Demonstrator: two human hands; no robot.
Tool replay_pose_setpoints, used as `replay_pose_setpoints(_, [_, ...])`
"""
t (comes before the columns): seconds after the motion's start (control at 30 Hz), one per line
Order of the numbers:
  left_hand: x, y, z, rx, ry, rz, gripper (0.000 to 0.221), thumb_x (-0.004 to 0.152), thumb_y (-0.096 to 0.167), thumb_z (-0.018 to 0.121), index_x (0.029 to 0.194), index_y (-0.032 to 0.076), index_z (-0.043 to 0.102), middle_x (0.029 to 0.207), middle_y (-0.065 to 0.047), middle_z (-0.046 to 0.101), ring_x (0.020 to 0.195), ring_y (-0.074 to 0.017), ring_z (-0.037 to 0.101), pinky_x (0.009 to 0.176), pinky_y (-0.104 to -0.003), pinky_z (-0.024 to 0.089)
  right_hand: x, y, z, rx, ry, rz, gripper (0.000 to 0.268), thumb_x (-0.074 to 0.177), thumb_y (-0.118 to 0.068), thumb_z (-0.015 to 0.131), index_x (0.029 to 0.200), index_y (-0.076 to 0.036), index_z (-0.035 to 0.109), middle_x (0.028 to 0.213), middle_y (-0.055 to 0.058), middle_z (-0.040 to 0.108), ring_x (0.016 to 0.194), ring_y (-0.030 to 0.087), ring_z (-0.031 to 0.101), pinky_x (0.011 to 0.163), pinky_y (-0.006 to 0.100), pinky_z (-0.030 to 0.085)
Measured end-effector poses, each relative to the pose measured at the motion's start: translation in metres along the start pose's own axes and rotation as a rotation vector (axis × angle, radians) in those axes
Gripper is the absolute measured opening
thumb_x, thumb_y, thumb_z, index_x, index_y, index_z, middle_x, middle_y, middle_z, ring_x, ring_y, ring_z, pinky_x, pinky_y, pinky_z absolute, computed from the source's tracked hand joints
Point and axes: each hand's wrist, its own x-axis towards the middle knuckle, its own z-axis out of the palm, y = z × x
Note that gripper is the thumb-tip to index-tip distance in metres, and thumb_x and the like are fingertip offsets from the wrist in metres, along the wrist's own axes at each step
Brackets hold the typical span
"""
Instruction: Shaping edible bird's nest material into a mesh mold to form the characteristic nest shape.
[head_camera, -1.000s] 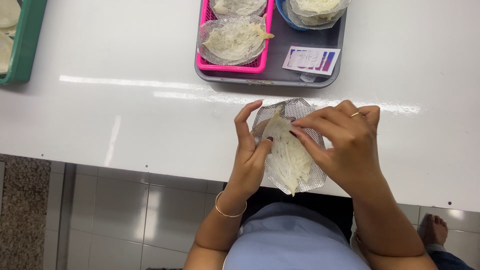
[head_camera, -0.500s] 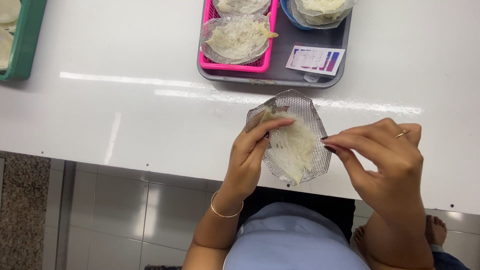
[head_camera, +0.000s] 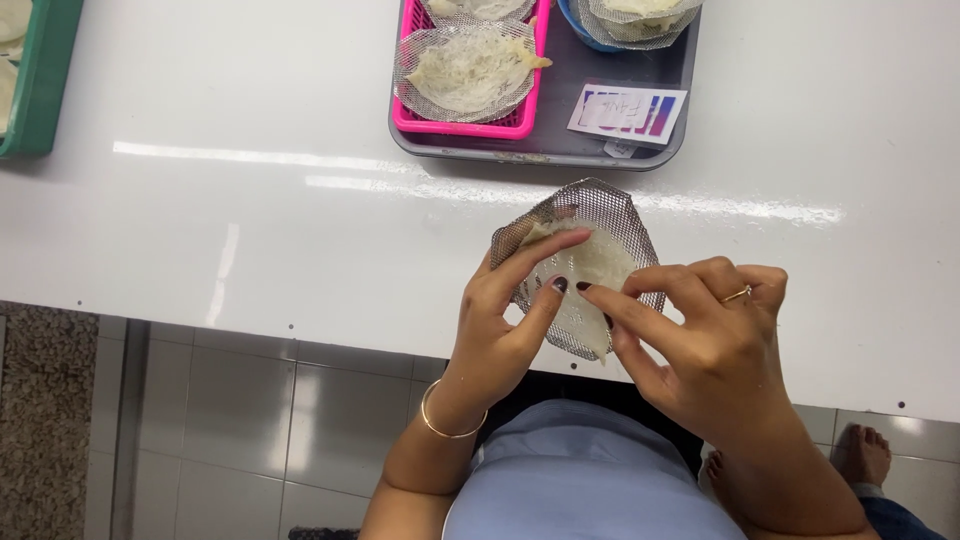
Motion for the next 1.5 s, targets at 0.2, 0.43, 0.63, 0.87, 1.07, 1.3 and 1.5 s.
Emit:
replay_pose_setpoints(0.2, [0.004, -0.006, 0.003, 0.056, 0.075, 0.043, 0.032, 0.097, 0.001, 0.063, 0.127, 0.009, 0.065, 0.128, -0.009, 0.07, 0.126, -0.0234, 0.066, 0.119, -0.036, 0.046, -0.008, 0.003, -0.005, 0.095, 0.036, 0.029, 0.025, 0.09, -0.012, 0.072, 0.11, -0.025, 0.079, 0.105, -0.003, 0.068, 0.09, 0.02, 0.056, 0.091, 0.041, 0.025])
replay_pose_setpoints(0.43, [0.008, -0.025, 0.002, 0.053, 0.096, -0.087, 0.035, 0.092, 0.004, 0.064, 0.126, 0.014, 0.067, 0.128, -0.003, 0.072, 0.128, -0.0194, 0.063, 0.118, -0.033, 0.044, -0.012, 0.003, 0.006, 0.172, 0.068, 0.022, 0.014, 0.091, -0.013, 0.084, 0.098, -0.023, 0.078, 0.094, -0.003, 0.069, 0.083, 0.017, 0.058, 0.091, 0.04, 0.025])
replay_pose_setpoints(0.63, [0.006, -0.039, 0.001, -0.031, 0.046, -0.139, 0.041, 0.09, 0.001, 0.063, 0.129, 0.014, 0.066, 0.137, -0.008, 0.067, 0.151, -0.0281, 0.045, 0.126, -0.039, 0.032, -0.012, 0.01, 0.012, 0.297, 0.049, 0.078, 0.014, 0.089, -0.011, 0.082, 0.098, -0.02, 0.077, 0.087, -0.007, 0.072, 0.076, 0.013, 0.059, 0.089, 0.037, 0.025])
replay_pose_setpoints(0.87, [0.012, -0.02, 0.004, -0.179, -0.065, -0.175, 0.043, 0.092, 0.015, 0.07, 0.134, 0.014, 0.064, 0.139, -0.02, 0.058, 0.132, -0.0367, 0.055, 0.107, -0.044, 0.049, -0.018, 0.049, 0.029, 0.399, -0.174, 0.515, 0.009, 0.092, -0.028, 0.074, 0.091, -0.019, 0.074, 0.078, -0.005, 0.064, 0.082, 0.018, 0.056, 0.085, 0.037, 0.032])
replay_pose_setpoints(1.07, [0.023, 0.005, 0.019, -0.196, -0.096, -0.154, 0.051, 0.092, 0.028, 0.071, 0.14, 0.026, 0.054, 0.163, -0.019, 0.028, 0.146, -0.0411, 0.043, 0.102, -0.054, 0.052, -0.024, 0.101, 0.032, 0.872, -0.185, 0.744, 0.023, 0.096, -0.014, 0.067, 0.075, -0.007, 0.067, 0.07, 0.001, 0.058, 0.071, 0.015, 0.048, 0.079, 0.033, 0.036])
replay_pose_setpoints(1.3, [0.012, -0.002, 0.022, 0.017, 0.289, 0.301, 0.032, 0.094, 0.018, 0.076, 0.121, 0.015, 0.058, 0.148, -0.018, 0.045, 0.142, -0.0324, 0.05, 0.127, -0.054, 0.039, 0.05, 0.153, 0.007, 0.901, 0.055, 0.834, 0.025, 0.097, -0.016, 0.067, 0.075, -0.006, 0.059, 0.075, -0.005, 0.048, 0.08, 0.009, 0.041, 0.078, 0.025, 0.031])
replay_pose_setpoints(1.5, [-0.006, -0.033, 0.02, 0.164, 0.331, 0.309, 0.011, 0.085, 0.017, 0.082, 0.088, 0.019, 0.072, 0.119, -0.002, 0.066, 0.121, -0.0261, 0.062, 0.124, -0.057, 0.032, 0.137, 0.176, 0.046, 0.759, -0.001, 0.938, 0.029, 0.101, -0.026, 0.063, 0.075, -0.015, 0.056, 0.07, -0.007, 0.035, 0.071, 0.009, 0.028, 0.069, 0.024, 0.023])
